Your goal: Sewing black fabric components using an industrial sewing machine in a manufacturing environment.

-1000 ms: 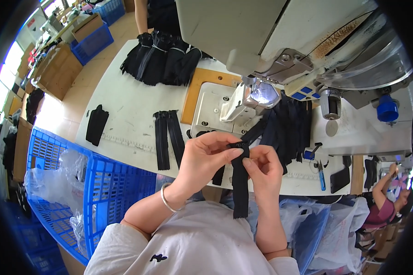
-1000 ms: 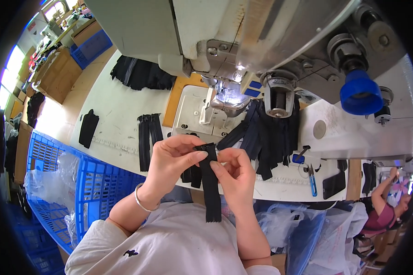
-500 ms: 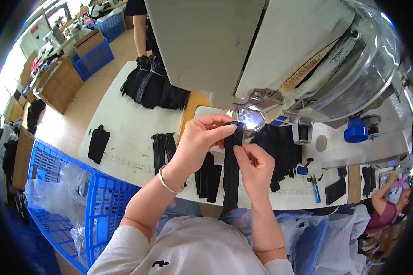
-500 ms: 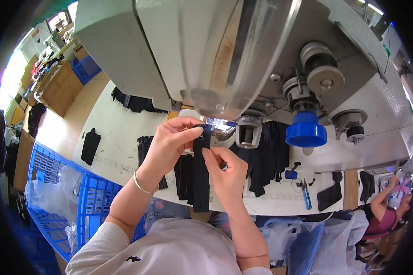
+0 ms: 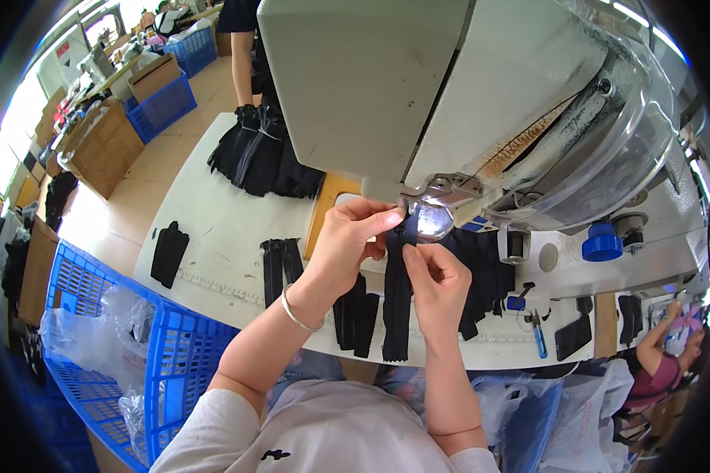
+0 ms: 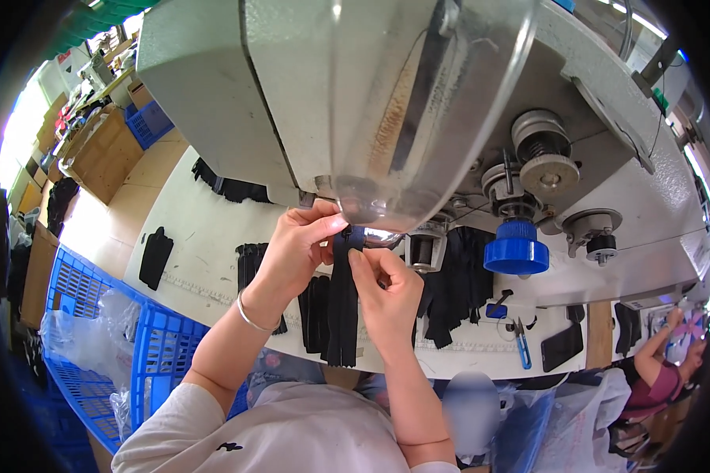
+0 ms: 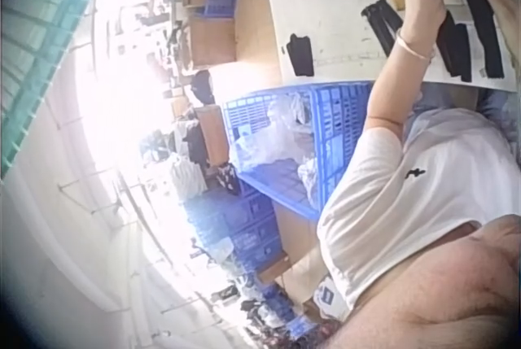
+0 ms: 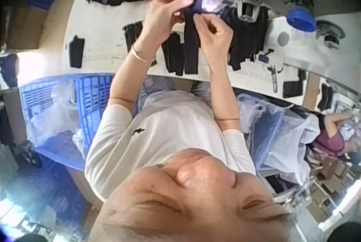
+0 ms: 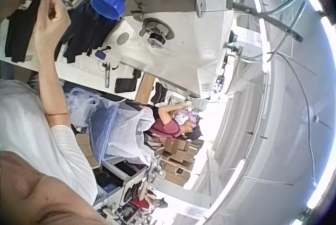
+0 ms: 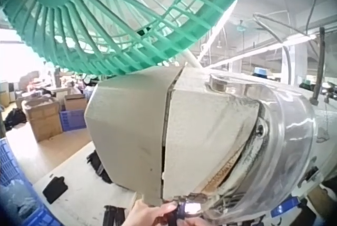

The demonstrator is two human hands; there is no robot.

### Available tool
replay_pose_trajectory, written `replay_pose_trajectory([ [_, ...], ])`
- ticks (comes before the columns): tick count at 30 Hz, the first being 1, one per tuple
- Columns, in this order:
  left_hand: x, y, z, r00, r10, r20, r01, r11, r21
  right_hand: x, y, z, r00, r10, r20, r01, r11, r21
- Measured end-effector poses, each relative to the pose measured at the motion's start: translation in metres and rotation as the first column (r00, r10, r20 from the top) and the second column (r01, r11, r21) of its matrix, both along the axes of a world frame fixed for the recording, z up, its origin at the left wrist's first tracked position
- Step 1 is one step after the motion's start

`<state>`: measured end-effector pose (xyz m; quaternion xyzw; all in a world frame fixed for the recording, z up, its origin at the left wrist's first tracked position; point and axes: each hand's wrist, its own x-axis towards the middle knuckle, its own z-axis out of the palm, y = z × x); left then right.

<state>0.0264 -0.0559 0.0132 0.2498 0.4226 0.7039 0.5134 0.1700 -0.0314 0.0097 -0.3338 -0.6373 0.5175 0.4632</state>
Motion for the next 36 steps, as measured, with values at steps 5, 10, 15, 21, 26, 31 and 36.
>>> replay_pose_trajectory([
  [5,0.003,-0.002,0.000,1.000,-0.006,0.027,0.005,1.000,0.008,-0.002,-0.002,-0.002,0.999,-0.034,0.030,0.032,0.997,0.069],
  [10,0.024,-0.018,-0.003,0.955,0.240,-0.174,-0.228,0.970,0.084,0.001,-0.002,-0.004,0.997,-0.062,0.051,0.057,0.995,0.087],
  [15,0.029,-0.045,-0.020,0.892,0.193,-0.409,-0.176,0.981,0.080,0.020,-0.027,-0.020,0.980,0.014,0.198,-0.025,0.998,0.055],
  [21,0.026,-0.043,-0.021,0.971,0.093,-0.220,-0.100,0.995,-0.023,0.024,-0.032,-0.019,0.986,0.020,0.166,-0.012,0.999,-0.047],
  [26,0.027,-0.043,-0.019,0.997,0.043,-0.056,-0.046,0.998,-0.049,0.024,-0.035,-0.018,0.995,0.042,0.087,-0.037,0.997,-0.061],
  [31,0.028,-0.042,-0.019,0.996,0.055,-0.072,-0.059,0.997,-0.056,0.026,-0.036,-0.023,0.995,0.039,0.089,-0.031,0.996,-0.087],
  [36,0.025,-0.034,-0.012,0.995,0.077,-0.069,-0.081,0.995,-0.065,0.018,-0.031,-0.016,0.997,0.020,0.070,-0.017,0.999,-0.043],
])
